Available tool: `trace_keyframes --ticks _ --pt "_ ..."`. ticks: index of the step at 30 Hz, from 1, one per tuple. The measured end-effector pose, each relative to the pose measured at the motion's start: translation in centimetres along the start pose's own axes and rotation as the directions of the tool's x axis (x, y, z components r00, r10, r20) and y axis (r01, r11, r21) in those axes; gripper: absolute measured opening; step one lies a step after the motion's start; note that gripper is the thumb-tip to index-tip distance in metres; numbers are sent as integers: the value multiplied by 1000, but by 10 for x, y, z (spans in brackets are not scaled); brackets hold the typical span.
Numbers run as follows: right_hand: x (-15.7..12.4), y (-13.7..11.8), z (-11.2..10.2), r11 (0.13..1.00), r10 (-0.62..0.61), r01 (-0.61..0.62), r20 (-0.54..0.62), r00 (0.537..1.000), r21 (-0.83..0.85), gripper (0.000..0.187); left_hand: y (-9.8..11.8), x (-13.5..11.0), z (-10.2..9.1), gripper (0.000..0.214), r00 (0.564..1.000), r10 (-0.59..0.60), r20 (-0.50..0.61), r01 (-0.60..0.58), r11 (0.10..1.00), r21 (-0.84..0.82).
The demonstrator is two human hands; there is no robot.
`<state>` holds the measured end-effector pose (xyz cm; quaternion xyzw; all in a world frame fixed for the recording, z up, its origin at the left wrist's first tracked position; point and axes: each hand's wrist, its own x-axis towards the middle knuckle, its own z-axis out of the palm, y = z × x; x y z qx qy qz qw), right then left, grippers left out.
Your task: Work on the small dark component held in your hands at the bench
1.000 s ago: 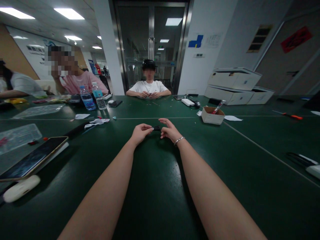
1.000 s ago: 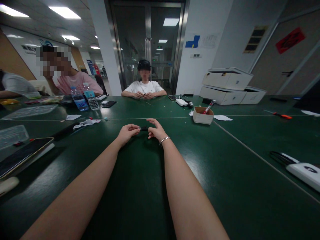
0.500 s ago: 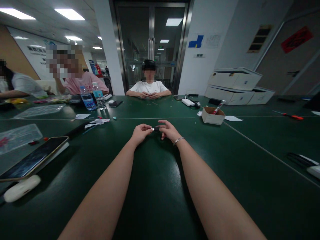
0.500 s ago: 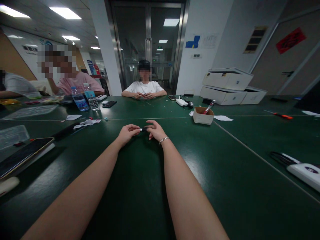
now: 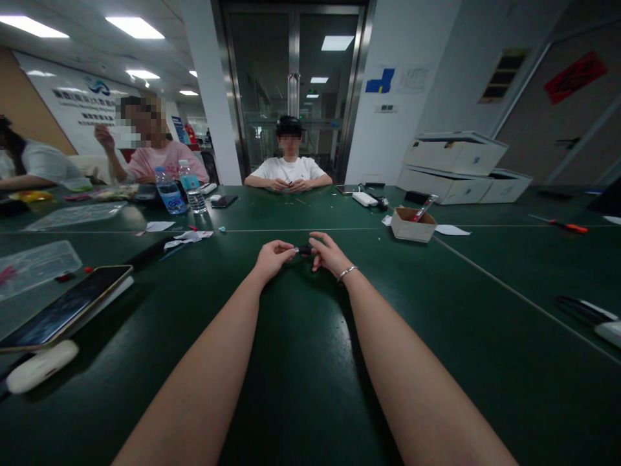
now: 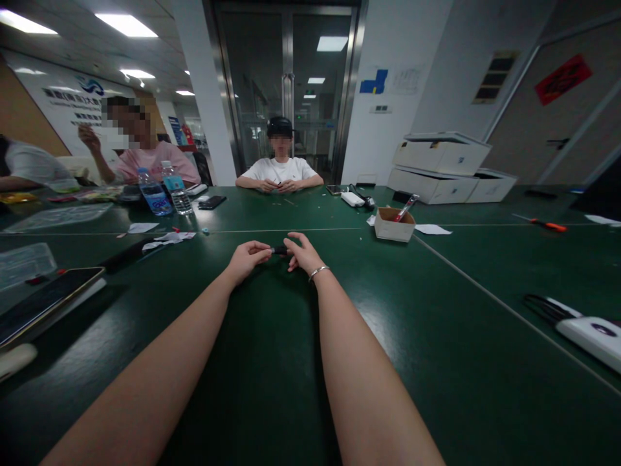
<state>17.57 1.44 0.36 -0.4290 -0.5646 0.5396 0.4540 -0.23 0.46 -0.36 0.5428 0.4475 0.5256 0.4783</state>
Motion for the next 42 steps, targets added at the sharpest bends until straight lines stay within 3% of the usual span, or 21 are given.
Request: trace_keyframes --ticks 4,9,13,17,21,26,33,42 --pt "0 0 0 998 -69 69 39 997 10 49 -1 0 0 32 1000 -4 -7 4 1000 -2" --pt "-1 0 -1 999 -7 5 31 999 38 35 -1 1 0 32 1000 0 -6 0 1000 -20" --pt "0 1 -1 997 -62 62 15 998 40 45 -2 2 0 30 1000 -7 -12 6 999 -31" --pt "0 0 0 999 3 -3 7 1000 44 33 -4 3 -1 30 1000 -6 -10 5 999 -34" --pt "1 0 1 998 -30 30 6 1000 56 42 -6 4 -2 29 1000 -4 -9 4 1000 -25" --pt "4 4 0 1000 6 -6 5 1000 25 15 -5 4 -3 25 1000 2 -1 -2 1000 -2" --pt "5 7 -1 998 -21 20 23 1000 53 14 -7 6 -1 22 998 37 43 -38 999 31" --pt "5 7 -2 999 6 -5 -3 1000 51 13 -2 3 1 23 997 -8 76 4 998 60"
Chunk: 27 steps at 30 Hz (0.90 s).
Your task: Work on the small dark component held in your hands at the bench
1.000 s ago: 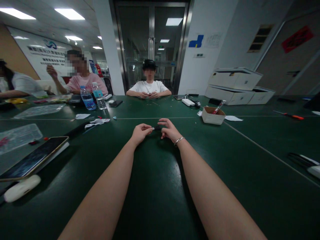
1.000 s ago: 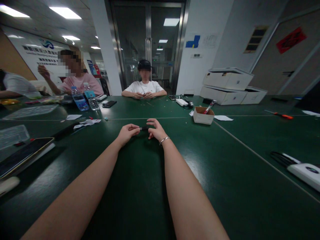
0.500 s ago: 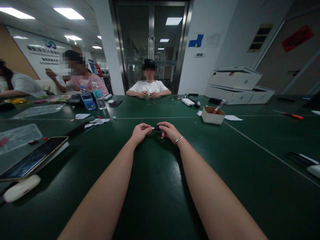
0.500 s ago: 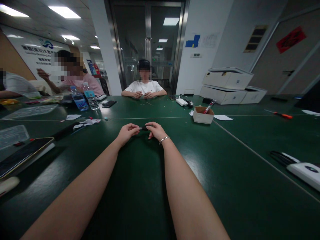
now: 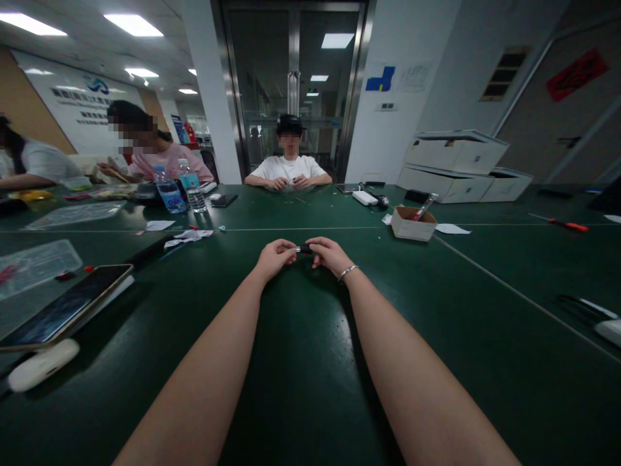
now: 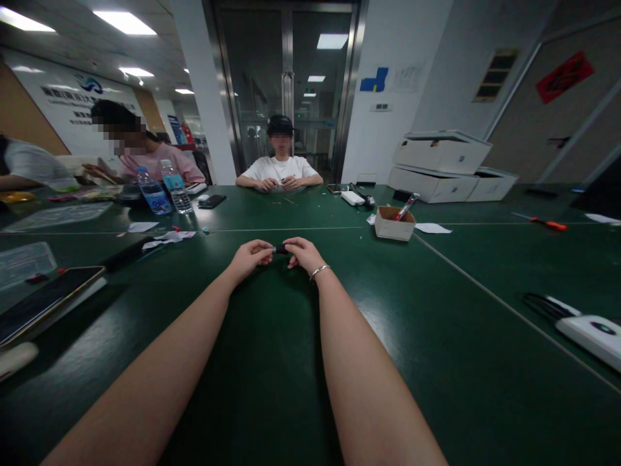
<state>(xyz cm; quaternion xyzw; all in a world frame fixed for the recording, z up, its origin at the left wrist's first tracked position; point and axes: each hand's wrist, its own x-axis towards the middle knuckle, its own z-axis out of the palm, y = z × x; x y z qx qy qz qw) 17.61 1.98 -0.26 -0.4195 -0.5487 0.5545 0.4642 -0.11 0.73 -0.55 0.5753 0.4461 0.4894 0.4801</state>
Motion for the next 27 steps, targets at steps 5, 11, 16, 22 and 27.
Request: trace_keyframes --ticks 5,11,16,22,27 --pt "-1 -1 1 1000 -4 4 3 1000 -13 13 -3 2 0 22 998 37 -44 -36 999 9" --pt "-2 -3 2 1000 -6 6 -1 1000 7 11 3 -3 0 22 999 48 -10 -47 998 44" --pt "-2 -2 1 1000 0 0 -6 1000 6 10 1 -3 0 26 999 32 11 -33 998 54" --pt "-2 -2 2 1000 4 -4 -8 1000 -6 11 -1 -1 0 26 998 58 -23 -57 997 46" --pt "-1 -2 1 1000 4 -4 -12 1000 17 11 -1 -1 -1 24 997 81 11 -82 993 83"
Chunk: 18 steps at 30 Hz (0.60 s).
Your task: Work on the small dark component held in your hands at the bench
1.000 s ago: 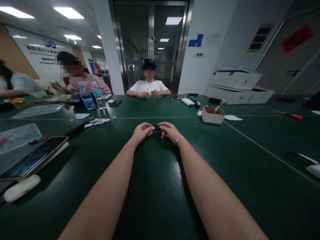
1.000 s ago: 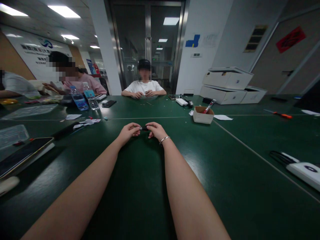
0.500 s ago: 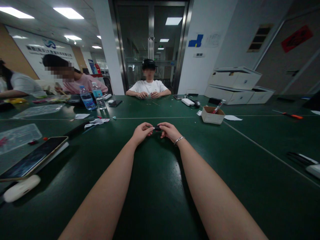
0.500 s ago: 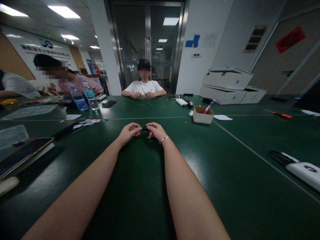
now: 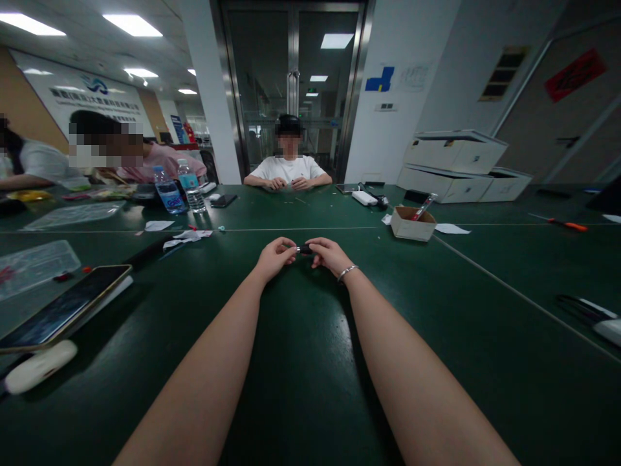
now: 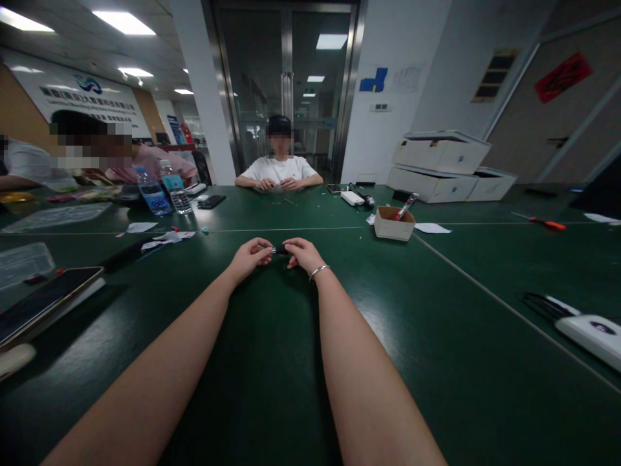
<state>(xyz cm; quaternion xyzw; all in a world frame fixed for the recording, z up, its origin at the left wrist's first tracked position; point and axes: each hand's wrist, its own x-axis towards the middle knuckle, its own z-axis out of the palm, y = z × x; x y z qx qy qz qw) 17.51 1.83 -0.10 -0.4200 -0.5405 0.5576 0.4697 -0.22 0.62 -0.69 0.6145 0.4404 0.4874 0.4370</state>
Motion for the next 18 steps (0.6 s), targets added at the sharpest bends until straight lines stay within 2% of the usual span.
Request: trace_keyframes --ticks 3,10,18 --pt "1 1 -1 1000 -3 3 -5 1000 -1 11 0 -1 0 27 999 24 21 -25 999 43" --pt "0 0 -1 1000 -1 1 -7 1000 1 9 5 -4 2 28 1000 -8 -24 8 1000 -9" --pt "0 -1 0 1000 6 -6 -13 1000 0 8 1 -2 -1 29 1000 21 8 -21 1000 21"
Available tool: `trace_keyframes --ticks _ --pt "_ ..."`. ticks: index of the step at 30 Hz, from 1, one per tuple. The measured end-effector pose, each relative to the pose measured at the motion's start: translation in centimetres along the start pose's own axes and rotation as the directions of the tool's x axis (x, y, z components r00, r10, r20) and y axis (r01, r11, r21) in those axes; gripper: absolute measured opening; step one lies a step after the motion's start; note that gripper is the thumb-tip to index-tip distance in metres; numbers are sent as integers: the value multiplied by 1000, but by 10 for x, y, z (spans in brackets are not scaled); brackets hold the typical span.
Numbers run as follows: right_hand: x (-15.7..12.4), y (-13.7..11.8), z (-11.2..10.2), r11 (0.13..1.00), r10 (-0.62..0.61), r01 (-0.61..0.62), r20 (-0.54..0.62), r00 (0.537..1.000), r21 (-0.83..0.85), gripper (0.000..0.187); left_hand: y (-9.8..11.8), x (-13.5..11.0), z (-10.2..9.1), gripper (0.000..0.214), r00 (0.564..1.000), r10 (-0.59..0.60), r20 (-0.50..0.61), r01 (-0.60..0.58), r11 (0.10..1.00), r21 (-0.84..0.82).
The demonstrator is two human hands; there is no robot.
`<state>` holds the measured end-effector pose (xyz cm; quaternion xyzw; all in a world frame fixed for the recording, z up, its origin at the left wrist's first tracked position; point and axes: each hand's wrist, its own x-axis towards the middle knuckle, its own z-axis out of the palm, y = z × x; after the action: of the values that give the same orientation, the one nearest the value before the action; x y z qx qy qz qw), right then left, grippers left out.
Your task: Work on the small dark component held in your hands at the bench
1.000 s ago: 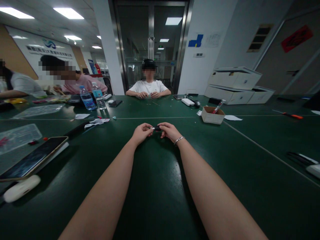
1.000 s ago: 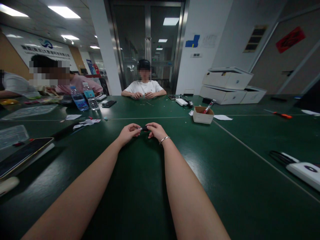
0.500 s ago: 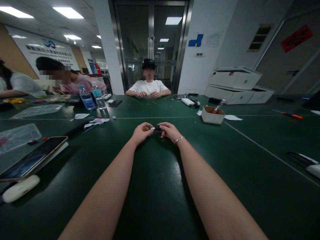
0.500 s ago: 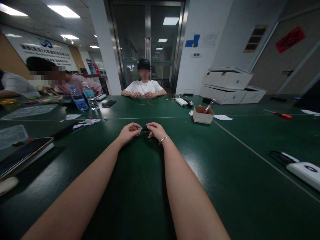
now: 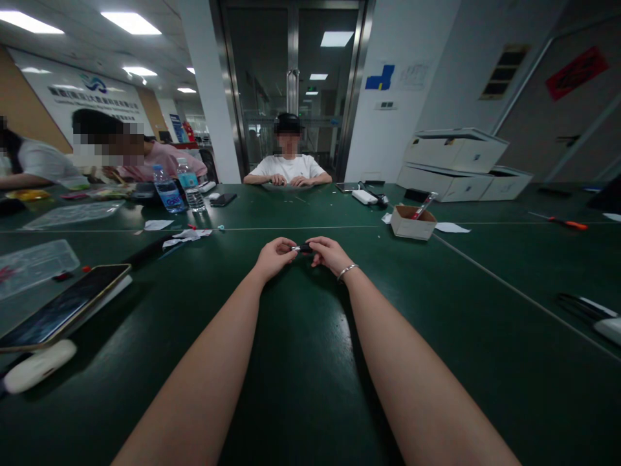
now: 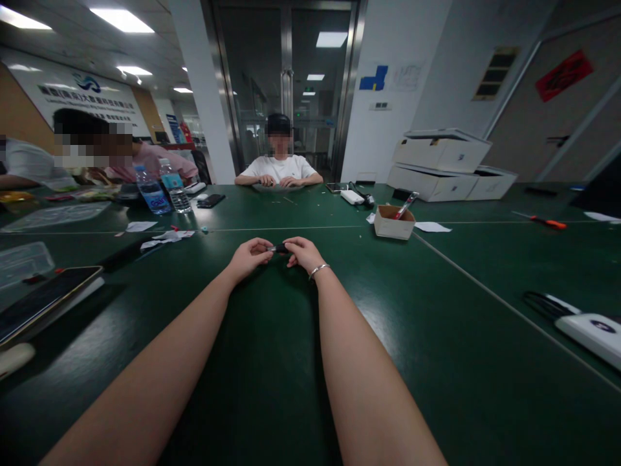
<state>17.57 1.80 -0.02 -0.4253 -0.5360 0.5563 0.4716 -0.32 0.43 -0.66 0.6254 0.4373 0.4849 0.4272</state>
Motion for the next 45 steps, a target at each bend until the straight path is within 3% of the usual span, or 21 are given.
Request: trace_keyframes --ticks 15,21,45 --pt "-3 -3 1 998 6 -1 -73 997 67 10 5 5 1 25 976 -186 -114 170 977 -132" --pt "-4 -4 3 1000 -4 4 14 1000 0 11 8 3 3 20 981 -177 -84 169 981 -97" --pt "1 5 -1 997 -54 51 66 996 54 14 -6 6 1 40 996 -85 0 84 987 139"
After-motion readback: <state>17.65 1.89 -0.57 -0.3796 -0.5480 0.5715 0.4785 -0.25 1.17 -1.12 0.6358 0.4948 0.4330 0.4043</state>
